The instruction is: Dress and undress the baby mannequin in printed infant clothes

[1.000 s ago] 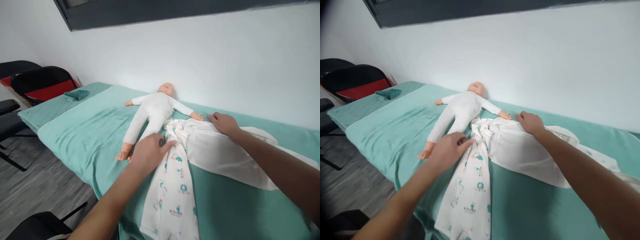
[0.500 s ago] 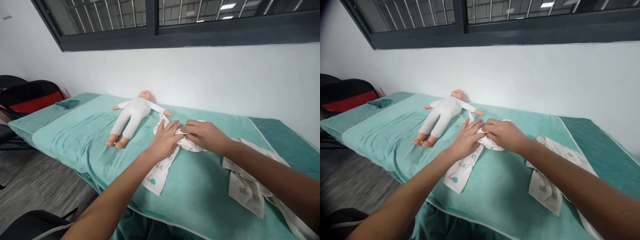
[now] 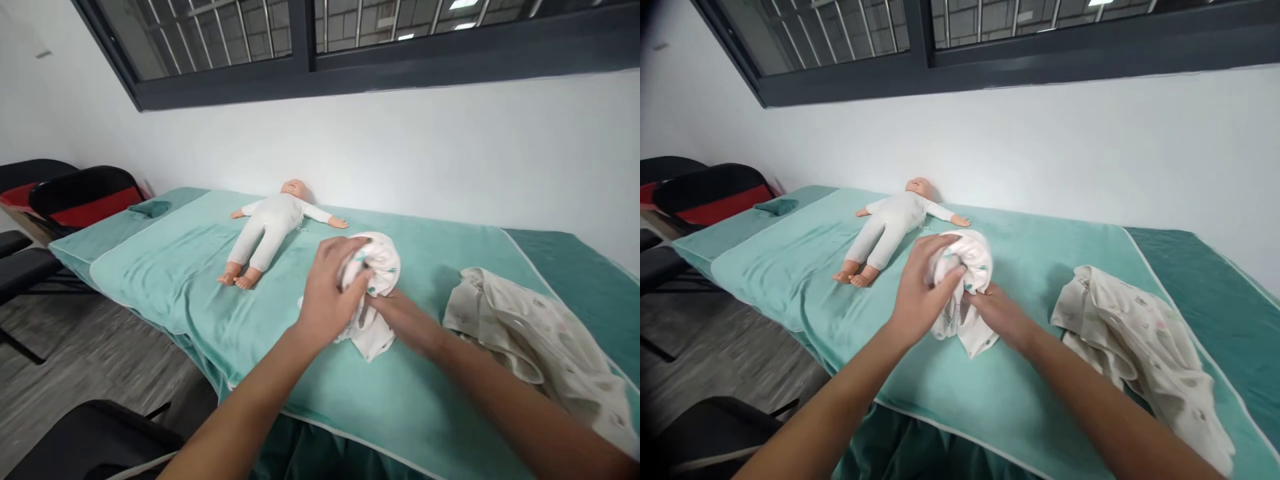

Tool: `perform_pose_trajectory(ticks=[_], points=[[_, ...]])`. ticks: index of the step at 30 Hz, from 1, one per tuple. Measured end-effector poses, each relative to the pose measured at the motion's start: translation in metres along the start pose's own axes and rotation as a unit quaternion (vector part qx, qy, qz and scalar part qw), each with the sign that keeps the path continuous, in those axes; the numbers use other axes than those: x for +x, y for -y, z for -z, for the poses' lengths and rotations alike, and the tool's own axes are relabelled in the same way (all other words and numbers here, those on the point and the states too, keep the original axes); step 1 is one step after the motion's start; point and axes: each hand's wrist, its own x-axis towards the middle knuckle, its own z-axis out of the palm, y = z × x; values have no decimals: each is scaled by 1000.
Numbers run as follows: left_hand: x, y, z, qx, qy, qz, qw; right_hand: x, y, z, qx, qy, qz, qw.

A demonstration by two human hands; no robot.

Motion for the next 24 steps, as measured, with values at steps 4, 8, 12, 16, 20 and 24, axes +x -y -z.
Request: perform_pose_trajectory(ticks=[4,8,12,16,20,24], points=[[-32,20,8,-58,62,78,993,12,-7,-23,174,-27,-7,984],[-62,42,12,-95,35,245,964,24,-3,-29,180,61,-11,982],[-90,52,27,-129,-83,345,926,33,-17,-31,135,216,-8,967],[-130,67,73,-59,-180,417,889,42,-37,-27,161,211,-12,964],[-182,93,150,104,-327,437,831,47,-42,-22,164,152,-34,974],[-243,107,238,275,-414,444,746,46,-40,-25,135,153,-40,978]])
